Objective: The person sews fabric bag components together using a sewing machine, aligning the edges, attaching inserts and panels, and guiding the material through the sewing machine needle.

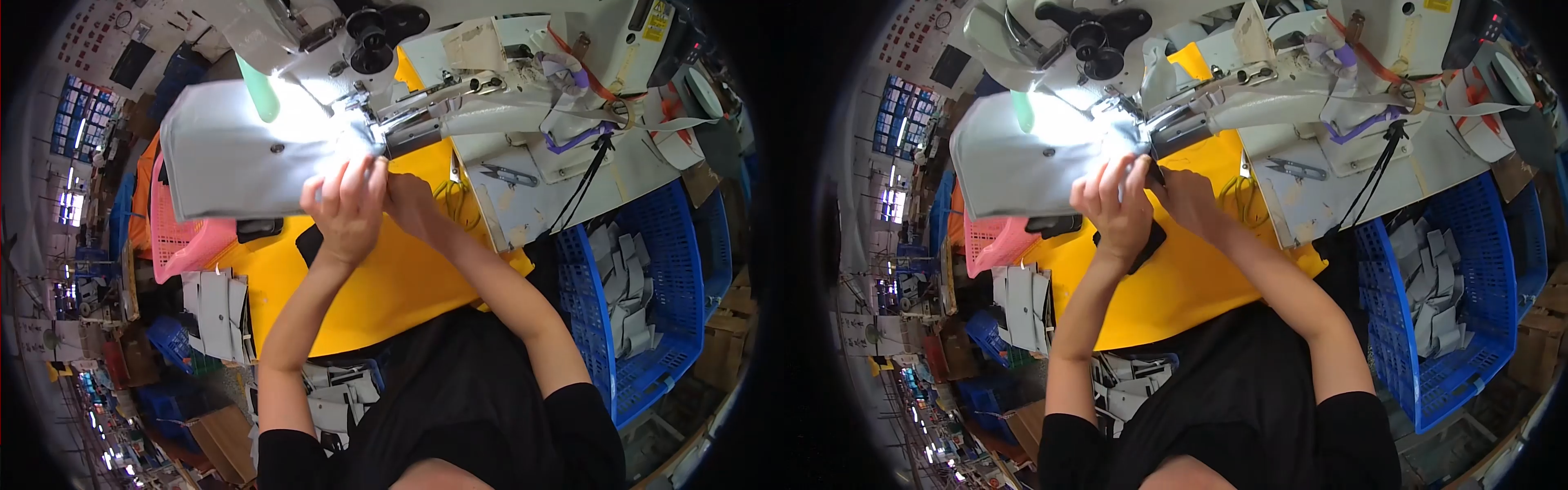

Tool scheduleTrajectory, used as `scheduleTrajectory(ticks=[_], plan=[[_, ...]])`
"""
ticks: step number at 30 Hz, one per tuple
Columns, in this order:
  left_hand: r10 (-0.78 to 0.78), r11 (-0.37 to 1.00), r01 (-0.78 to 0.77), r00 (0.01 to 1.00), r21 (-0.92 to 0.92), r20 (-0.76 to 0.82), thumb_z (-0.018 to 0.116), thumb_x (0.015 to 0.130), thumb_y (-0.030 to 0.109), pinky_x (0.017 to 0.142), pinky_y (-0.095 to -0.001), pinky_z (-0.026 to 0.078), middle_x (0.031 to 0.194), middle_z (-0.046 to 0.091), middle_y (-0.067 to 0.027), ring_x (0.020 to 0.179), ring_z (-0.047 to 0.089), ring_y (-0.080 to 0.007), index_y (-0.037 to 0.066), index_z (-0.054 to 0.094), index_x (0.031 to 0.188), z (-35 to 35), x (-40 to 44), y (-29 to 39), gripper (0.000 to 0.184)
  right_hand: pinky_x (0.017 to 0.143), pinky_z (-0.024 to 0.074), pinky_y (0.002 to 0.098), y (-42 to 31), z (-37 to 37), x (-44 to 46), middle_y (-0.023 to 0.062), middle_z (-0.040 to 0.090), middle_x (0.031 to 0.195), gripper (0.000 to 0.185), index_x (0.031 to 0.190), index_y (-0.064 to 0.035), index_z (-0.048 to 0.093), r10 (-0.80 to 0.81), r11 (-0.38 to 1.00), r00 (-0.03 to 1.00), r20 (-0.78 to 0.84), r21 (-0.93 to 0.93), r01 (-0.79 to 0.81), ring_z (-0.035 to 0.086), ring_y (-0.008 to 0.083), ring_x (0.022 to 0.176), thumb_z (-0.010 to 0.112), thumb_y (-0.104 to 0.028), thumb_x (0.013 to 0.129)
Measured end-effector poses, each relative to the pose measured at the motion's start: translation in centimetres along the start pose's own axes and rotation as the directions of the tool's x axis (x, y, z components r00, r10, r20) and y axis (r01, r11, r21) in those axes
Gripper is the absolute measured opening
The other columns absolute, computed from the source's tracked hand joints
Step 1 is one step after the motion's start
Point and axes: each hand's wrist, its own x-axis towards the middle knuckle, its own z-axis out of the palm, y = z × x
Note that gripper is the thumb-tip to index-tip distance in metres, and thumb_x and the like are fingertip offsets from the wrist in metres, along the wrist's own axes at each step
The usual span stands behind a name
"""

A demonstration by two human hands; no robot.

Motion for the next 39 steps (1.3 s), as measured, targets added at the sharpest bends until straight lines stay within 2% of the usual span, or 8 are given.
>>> scheduleTrajectory(ticks=[4, 10, 13, 15, 22, 26, 33, 39], plan=[[0.028, 1.0, -0.027, 0.99, -0.004, 0.138, 0.064, 0.083, 0.007, 0.092, -0.038, 0.043, 0.111, 0.063, -0.006, 0.106, 0.059, -0.0238, 0.009, 0.069, 0.106, -2.1, 1.9, -1.4, 0.023, 0.057, 0.0488, 0.0458, -0.8, -0.3, 0.2, 0.017, 0.065, 0.068, 0.038, 0.09, -0.0033, 0.065, 0.099, 0.995, 0.995, 0.032, 0.006, -0.1, 0.064, 0.0369, 0.066, 0.054, -0.04, 0.094], [-0.308, 0.749, 0.602, 0.686, -0.277, 0.659, 0.062, 0.085, 0.0, 0.073, -0.0284, 0.049, 0.093, 0.065, -0.0095, 0.084, 0.063, -0.0169, 0.002, 0.067, 0.108, -5.7, 6.9, -3.4, 0.024, 0.056, 0.0491, 0.0426, -3.5, -4.0, -0.5, 0.0152, 0.065, 0.069, 0.032, 0.091, -0.0029, 0.062, 0.079, 0.981, 0.992, 0.1, -0.186, -0.06, 0.065, 0.0337, 0.066, 0.058, -0.034, 0.093], [-0.317, 0.648, 0.696, 0.615, -0.308, 0.722, 0.061, 0.085, -0.002, 0.07, -0.026, 0.048, 0.092, 0.065, -0.0095, 0.079, 0.062, -0.0139, 0.0, 0.067, 0.108, -5.6, 7.1, -3.4, 0.024, 0.054, 0.0479, 0.0349, -5.6, -5.2, -0.1, 0.0101, 0.058, 0.059, 0.022, 0.087, -0.0035, 0.06, -0.083, 0.99, 0.913, -0.4, 0.076, 0.123, 0.061, 0.0237, 0.055, 0.062, -0.024, 0.092], [-0.326, 0.614, 0.715, 0.615, -0.334, 0.719, 0.059, 0.085, -0.004, 0.07, -0.0239, 0.047, 0.093, 0.065, -0.0092, 0.078, 0.06, -0.0111, -0.001, 0.067, 0.108, -5.6, 7.1, -3.1, 0.024, 0.054, 0.0476, 0.0362, -6.2, -5.1, 0.5, 0.0111, 0.059, 0.062, 0.022, 0.084, -0.003, 0.057, -0.092, 0.989, 0.908, -0.409, 0.07, 0.131, 0.061, 0.0265, 0.057, 0.063, -0.023, 0.091], [-0.269, 0.565, 0.648, 0.73, -0.51, 0.629, 0.058, 0.085, -0.006, 0.067, -0.0241, 0.046, 0.092, 0.063, -0.0089, 0.072, 0.056, -0.0124, -0.002, 0.066, 0.11, -5.4, 6.5, -2.2, 0.026, 0.052, 0.0454, 0.0398, -6.2, -5.2, 2.0, 0.0147, 0.06, 0.068, 0.025, 0.078, -0.0012, 0.052, -0.039, 0.984, 0.92, -0.391, 0.145, 0.103, 0.061, 0.0332, 0.061, 0.065, -0.019, 0.089], [-0.253, 0.578, 0.624, 0.75, -0.527, 0.611, 0.057, 0.086, -0.007, 0.066, -0.0246, 0.046, 0.091, 0.062, -0.0089, 0.071, 0.055, -0.0138, -0.002, 0.066, 0.11, -5.0, 6.0, -1.8, 0.026, 0.05, 0.0429, 0.0296, -5.1, -5.4, 1.4, 0.0088, 0.057, 0.059, 0.016, 0.082, -0.002, 0.059, -0.095, 0.969, 0.903, -0.42, 0.169, 0.18, 0.056, 0.0156, 0.052, 0.059, -0.014, 0.093], [-0.204, 0.728, 0.479, 0.835, -0.491, 0.512, 0.056, 0.083, -0.008, 0.068, -0.0275, 0.047, 0.09, 0.061, -0.011, 0.073, 0.057, -0.0241, -0.002, 0.065, 0.11, -4.0, 5.5, -0.6, 0.029, 0.051, 0.0473, 0.0408, -3.2, -3.8, -0.5, 0.0147, 0.063, 0.068, 0.023, 0.082, -0.0032, 0.059, -0.151, 0.975, 0.983, -0.104, -0.182, 0.131, 0.063, 0.0353, 0.061, 0.059, -0.024, 0.091], [-0.068, 0.896, 0.261, 0.88, -0.359, 0.471, 0.06, 0.07, 0.0, 0.075, -0.0356, 0.048, 0.088, 0.054, -0.0102, 0.085, 0.057, -0.0281, 0.0, 0.063, 0.103, -4.1, 5.9, -0.4, 0.034, 0.052, 0.0484, 0.0428, -1.6, -0.8, 1.0, 0.0142, 0.063, 0.067, 0.028, 0.082, -0.0035, 0.06, -0.128, 0.97, 0.988, -0.088, -0.22, 0.106, 0.063, 0.0353, 0.06, 0.057, -0.03, 0.091]])
